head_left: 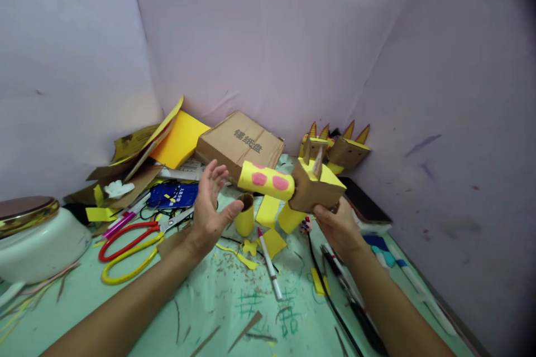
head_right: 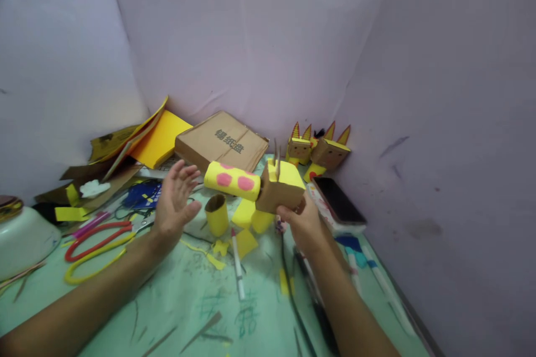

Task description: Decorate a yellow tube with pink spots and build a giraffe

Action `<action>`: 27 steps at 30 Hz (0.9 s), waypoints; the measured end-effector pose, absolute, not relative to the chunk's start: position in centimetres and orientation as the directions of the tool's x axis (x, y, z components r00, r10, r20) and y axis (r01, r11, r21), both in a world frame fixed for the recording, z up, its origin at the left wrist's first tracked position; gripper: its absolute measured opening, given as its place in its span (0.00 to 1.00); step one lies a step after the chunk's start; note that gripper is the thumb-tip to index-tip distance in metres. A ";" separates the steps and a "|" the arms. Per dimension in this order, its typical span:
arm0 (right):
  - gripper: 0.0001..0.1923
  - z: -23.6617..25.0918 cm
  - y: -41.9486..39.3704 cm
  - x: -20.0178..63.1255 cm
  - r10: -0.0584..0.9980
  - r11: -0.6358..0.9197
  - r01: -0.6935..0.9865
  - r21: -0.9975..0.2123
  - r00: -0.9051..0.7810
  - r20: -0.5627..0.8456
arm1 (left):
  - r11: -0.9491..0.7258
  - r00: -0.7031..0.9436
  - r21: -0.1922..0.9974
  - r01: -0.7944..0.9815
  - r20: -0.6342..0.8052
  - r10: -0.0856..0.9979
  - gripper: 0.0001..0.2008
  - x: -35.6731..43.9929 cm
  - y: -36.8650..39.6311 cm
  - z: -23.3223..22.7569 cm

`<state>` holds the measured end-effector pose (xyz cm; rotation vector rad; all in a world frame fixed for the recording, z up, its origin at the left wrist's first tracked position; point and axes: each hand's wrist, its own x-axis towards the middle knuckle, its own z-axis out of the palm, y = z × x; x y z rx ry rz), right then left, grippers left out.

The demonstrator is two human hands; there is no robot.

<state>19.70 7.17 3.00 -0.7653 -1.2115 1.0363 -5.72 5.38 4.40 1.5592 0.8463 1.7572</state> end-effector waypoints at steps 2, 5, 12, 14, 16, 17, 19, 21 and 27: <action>0.31 4.1 6.7 19.4 0.934 0.357 -0.283 -0.890 0.074 0.351 | -0.639 -0.165 0.768 -0.042 0.626 0.762 0.40 -5.4 5.3 5.8; 0.34 5.3 6.1 18.8 0.939 0.338 -0.369 -0.866 0.071 0.336 | -0.641 -0.156 0.758 -0.119 0.623 0.766 0.39 -4.4 5.4 7.8; 0.34 4.8 5.5 18.0 0.961 0.246 -0.522 -0.817 0.021 0.275 | -0.716 0.124 0.696 -0.055 0.716 0.687 0.47 -4.1 6.0 10.8; 0.35 4.6 5.1 17.9 0.967 0.201 -0.555 -0.807 -0.018 0.253 | -0.780 0.210 0.621 0.072 0.755 0.621 0.43 -4.7 5.9 11.3; 0.36 4.7 4.8 17.7 0.968 0.175 -0.567 -0.805 -0.052 0.247 | -0.826 0.245 0.532 0.188 0.789 0.564 0.38 -5.1 5.7 11.7; 0.36 4.8 4.7 17.5 0.967 0.166 -0.570 -0.805 -0.066 0.246 | -0.837 0.246 0.496 0.231 0.803 0.543 0.36 -5.2 5.6 11.8; 0.36 4.9 4.4 17.2 0.963 0.157 -0.568 -0.808 -0.092 0.252 | -0.840 0.229 0.458 0.293 0.819 0.526 0.31 -5.1 5.4 11.8; 0.37 4.8 4.3 17.0 0.959 0.164 -0.555 -0.816 -0.106 0.264 | -0.829 0.195 0.455 0.326 0.825 0.530 0.26 -4.8 5.4 11.7; 0.39 4.1 4.5 16.9 0.943 0.221 -0.414 -0.883 -0.140 0.301 | -0.778 0.091 0.533 0.333 0.803 0.589 0.11 -4.1 5.1 11.4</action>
